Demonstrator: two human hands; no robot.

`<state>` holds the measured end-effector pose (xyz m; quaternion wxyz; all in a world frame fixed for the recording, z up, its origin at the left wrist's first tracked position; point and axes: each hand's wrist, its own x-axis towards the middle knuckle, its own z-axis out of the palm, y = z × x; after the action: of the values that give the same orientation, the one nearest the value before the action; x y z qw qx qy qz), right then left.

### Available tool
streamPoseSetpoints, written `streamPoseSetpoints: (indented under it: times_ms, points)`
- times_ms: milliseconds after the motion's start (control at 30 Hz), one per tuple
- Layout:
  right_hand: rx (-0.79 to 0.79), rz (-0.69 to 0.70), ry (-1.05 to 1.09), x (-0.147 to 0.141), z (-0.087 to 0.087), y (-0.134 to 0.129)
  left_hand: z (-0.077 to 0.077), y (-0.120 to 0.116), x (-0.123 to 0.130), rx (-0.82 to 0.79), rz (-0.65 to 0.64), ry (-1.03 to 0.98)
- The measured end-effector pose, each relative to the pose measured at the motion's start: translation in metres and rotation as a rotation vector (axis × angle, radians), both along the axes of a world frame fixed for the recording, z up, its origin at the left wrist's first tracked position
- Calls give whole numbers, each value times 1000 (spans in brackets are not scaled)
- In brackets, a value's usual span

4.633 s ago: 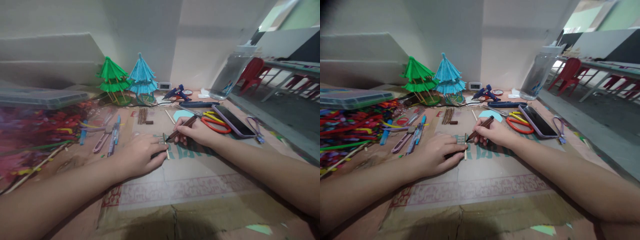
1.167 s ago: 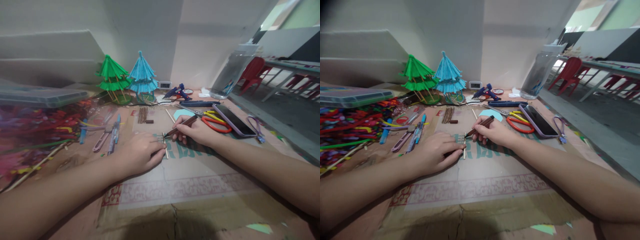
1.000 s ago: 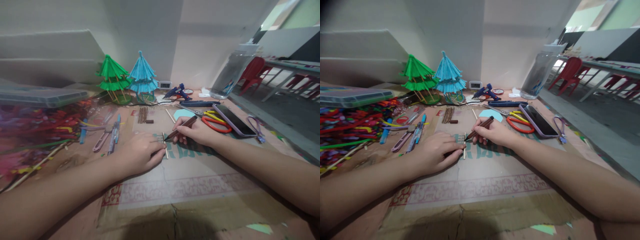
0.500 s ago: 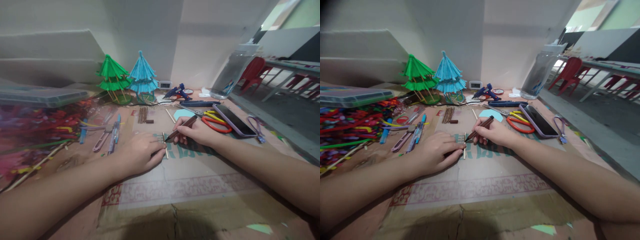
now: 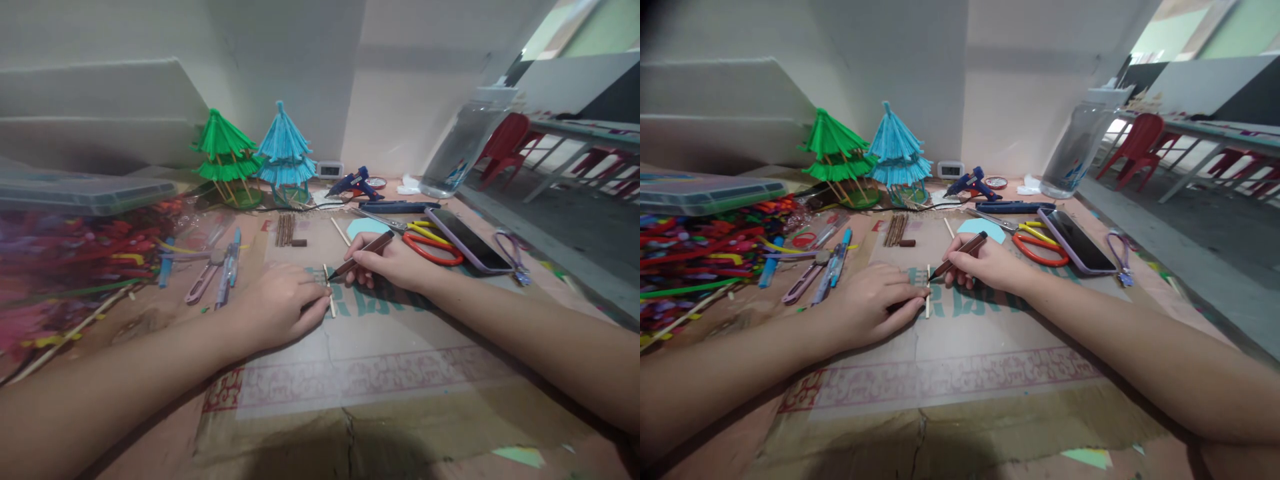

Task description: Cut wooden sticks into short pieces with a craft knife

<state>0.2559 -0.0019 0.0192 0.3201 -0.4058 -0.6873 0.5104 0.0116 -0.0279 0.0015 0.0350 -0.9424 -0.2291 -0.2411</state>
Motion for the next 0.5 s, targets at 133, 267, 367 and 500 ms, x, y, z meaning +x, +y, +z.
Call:
streamPoseSetpoints:
  times_ms: [133,267,367,500]
  points:
    - [-8,25,0,1,-1,0,0,0,0,6,0,-9]
    - [-4,7,13,1,-1,0,0,0,1,2,0,-2]
    - [-15,43,1,1,-1,0,1,0,1,16,-2,-2]
    - [-14,44,-7,1,1,-1,0,-1,0,22,5,-13]
